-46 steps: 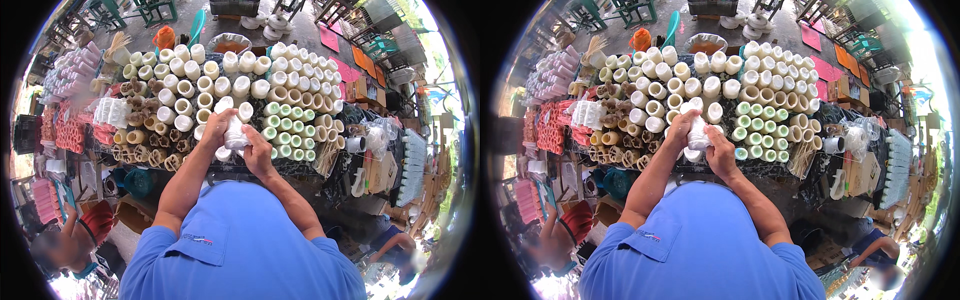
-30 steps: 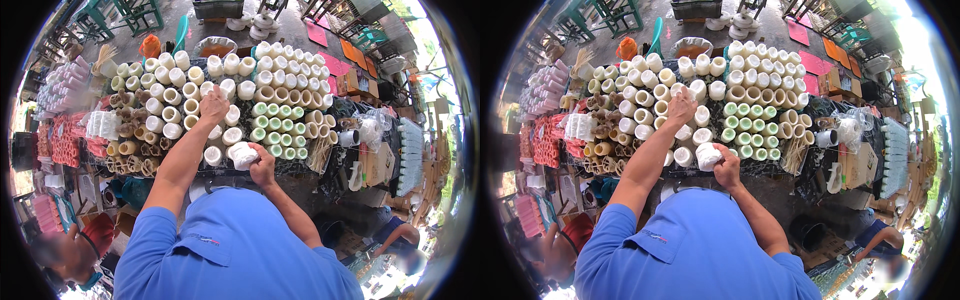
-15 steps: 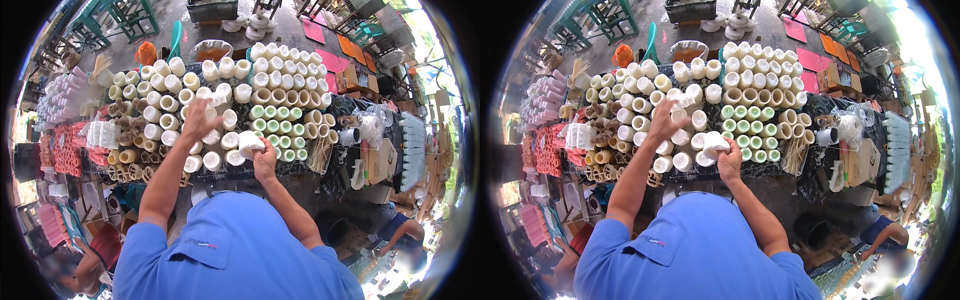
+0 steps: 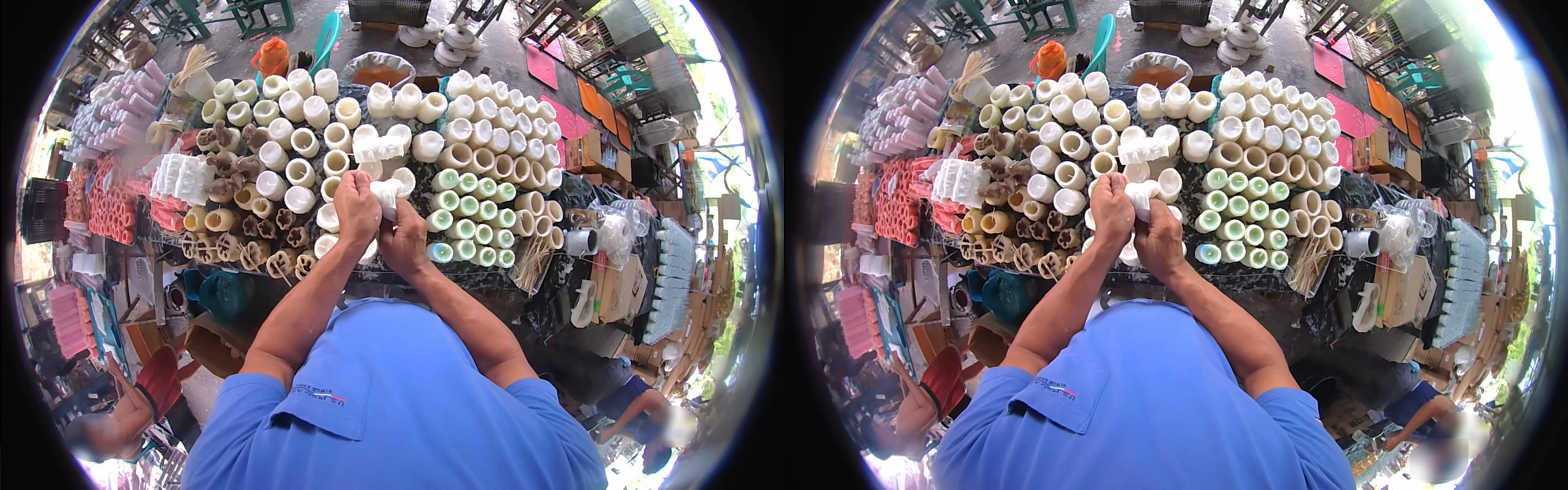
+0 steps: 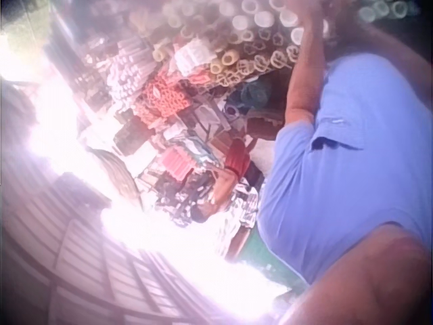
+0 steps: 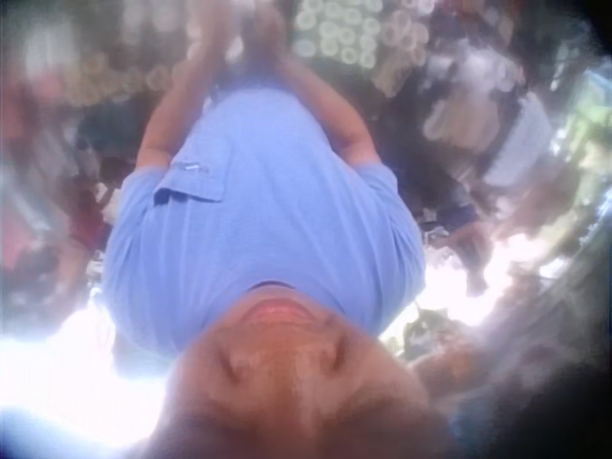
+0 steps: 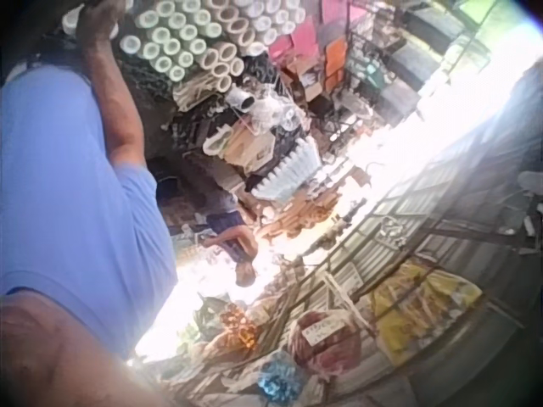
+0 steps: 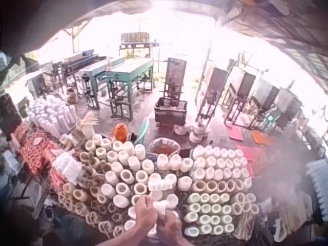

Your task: The person repeatedly picks up white cylindrical candle bodies, inserts wicks into their centers, and places them back into a tray. The hands work one at a time, handling each candle individually.

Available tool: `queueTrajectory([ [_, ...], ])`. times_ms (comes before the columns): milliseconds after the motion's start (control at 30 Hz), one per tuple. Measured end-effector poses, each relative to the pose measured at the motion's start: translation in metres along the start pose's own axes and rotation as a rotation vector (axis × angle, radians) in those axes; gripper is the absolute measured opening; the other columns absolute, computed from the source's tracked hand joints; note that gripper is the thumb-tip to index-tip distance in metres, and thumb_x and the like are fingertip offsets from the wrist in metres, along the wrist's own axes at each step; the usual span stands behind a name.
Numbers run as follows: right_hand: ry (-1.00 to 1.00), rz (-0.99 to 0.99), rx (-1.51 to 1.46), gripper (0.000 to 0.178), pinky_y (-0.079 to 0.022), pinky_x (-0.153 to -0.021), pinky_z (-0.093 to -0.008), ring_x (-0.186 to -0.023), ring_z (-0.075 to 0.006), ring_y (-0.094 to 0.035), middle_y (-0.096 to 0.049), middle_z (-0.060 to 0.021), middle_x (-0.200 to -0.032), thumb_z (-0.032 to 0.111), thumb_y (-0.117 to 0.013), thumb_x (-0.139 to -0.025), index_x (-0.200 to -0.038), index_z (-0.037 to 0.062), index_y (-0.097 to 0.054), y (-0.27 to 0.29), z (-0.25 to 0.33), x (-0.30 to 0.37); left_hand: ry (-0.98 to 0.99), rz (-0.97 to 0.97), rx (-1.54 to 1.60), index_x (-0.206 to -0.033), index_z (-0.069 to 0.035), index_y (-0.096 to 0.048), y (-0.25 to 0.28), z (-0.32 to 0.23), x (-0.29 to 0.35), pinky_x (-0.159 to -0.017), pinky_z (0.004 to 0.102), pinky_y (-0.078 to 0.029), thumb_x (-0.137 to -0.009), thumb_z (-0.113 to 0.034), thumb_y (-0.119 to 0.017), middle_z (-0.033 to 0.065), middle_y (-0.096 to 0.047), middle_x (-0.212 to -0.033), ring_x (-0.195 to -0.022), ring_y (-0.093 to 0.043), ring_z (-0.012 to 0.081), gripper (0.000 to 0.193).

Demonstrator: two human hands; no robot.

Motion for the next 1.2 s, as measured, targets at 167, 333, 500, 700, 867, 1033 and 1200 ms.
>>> queueTrajectory([
  [167, -0.207, 0.063, -0.063, 0.026, -0.058, -0.077, -0.0425, -0.086, -0.0335, -0.077, -0.077, -0.0223, -0.099, 0.004, -0.071, -0.094, -0.120, -0.0014, -0.070, 0.001, -0.029, -0.006, 0.282, 0.127, 0.405, -0.097, -0.003, -0.062, -0.020, 0.042, -0.020, -0.068, 0.0371, -0.051, -0.114, -0.047, -0.050, 0.0074, -0.063, -0.084, -0.073, -0.058, 0.0182, 0.050],
  [333, -0.286, 0.015, -0.022, 0.024, -0.059, -0.078, -0.0297, -0.086, -0.0140, -0.074, -0.080, -0.0112, -0.105, 0.005, -0.070, -0.100, -0.123, -0.0007, -0.072, 0.026, -0.055, -0.014, 0.684, 0.263, 0.626, -0.098, -0.005, -0.062, -0.040, 0.069, 0.005, -0.073, 0.0383, -0.057, -0.106, -0.070, -0.049, 0.0082, -0.065, -0.094, -0.080, -0.064, 0.0194, 0.066],
  [500, -0.427, -0.111, -0.113, 0.019, -0.058, -0.073, -0.0262, -0.081, -0.0118, -0.072, -0.079, -0.0078, -0.099, 0.006, -0.065, -0.104, -0.118, -0.0042, -0.071, 0.024, -0.082, 0.007, 0.594, 0.692, 0.614, -0.114, -0.002, -0.062, -0.060, 0.045, 0.030, -0.084, 0.0347, -0.059, -0.099, -0.056, -0.073, 0.0078, -0.069, -0.103, -0.094, -0.070, 0.0172, 0.057],
  [700, -0.762, -0.288, -1.039, 0.024, -0.062, -0.090, -0.0340, -0.103, -0.0218, -0.072, -0.069, -0.0137, -0.116, -0.004, -0.064, -0.101, -0.124, -0.0005, -0.059, 0.007, -0.130, 0.032, 0.288, 0.736, 0.318, -0.121, 0.000, -0.070, -0.056, 0.046, 0.041, -0.084, 0.0266, -0.055, -0.094, -0.020, -0.086, 0.0026, -0.073, -0.104, -0.090, -0.066, 0.0085, 0.037],
  [867, -0.735, -0.158, -1.336, 0.030, -0.058, -0.105, -0.0394, -0.115, -0.0249, -0.070, -0.067, -0.0168, -0.128, -0.001, -0.063, -0.104, -0.134, -0.0010, -0.057, -0.003, -0.119, 0.025, 0.308, 0.664, 0.218, -0.117, 0.003, -0.074, -0.054, 0.069, 0.031, -0.082, 0.0257, -0.055, -0.105, -0.032, -0.074, 0.0038, -0.075, -0.105, -0.090, -0.066, 0.0083, 0.038],
  [1033, -0.811, -0.065, -1.429, 0.035, -0.056, -0.109, -0.0433, -0.120, -0.0283, -0.070, -0.069, -0.0198, -0.130, 0.010, -0.052, -0.109, -0.142, -0.0038, -0.055, -0.006, -0.120, 0.028, 0.598, 0.621, 0.630, -0.121, 0.003, -0.071, -0.060, 0.082, 0.048, -0.093, 0.0340, -0.058, -0.107, -0.035, -0.069, 0.0082, -0.077, -0.112, -0.099, -0.072, 0.0163, 0.041],
  [1200, -0.825, -0.083, -1.242, 0.027, -0.061, -0.091, -0.0368, -0.100, -0.0231, -0.072, -0.073, -0.0118, -0.113, 0.015, -0.066, -0.102, -0.123, -0.0024, -0.068, -0.009, -0.149, 0.022, 0.799, 0.686, 0.918, -0.136, 0.002, -0.062, -0.071, 0.076, 0.075, -0.108, 0.0462, -0.053, -0.108, -0.040, -0.064, 0.0123, -0.072, -0.130, -0.119, -0.069, 0.0256, 0.051],
])
Point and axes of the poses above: each hand's wrist, its own x-axis away from the middle knuckle, its own y-axis out of the back of the hand, z = x × y, the point moved 10 cm from there along -x, towards the middle knuckle
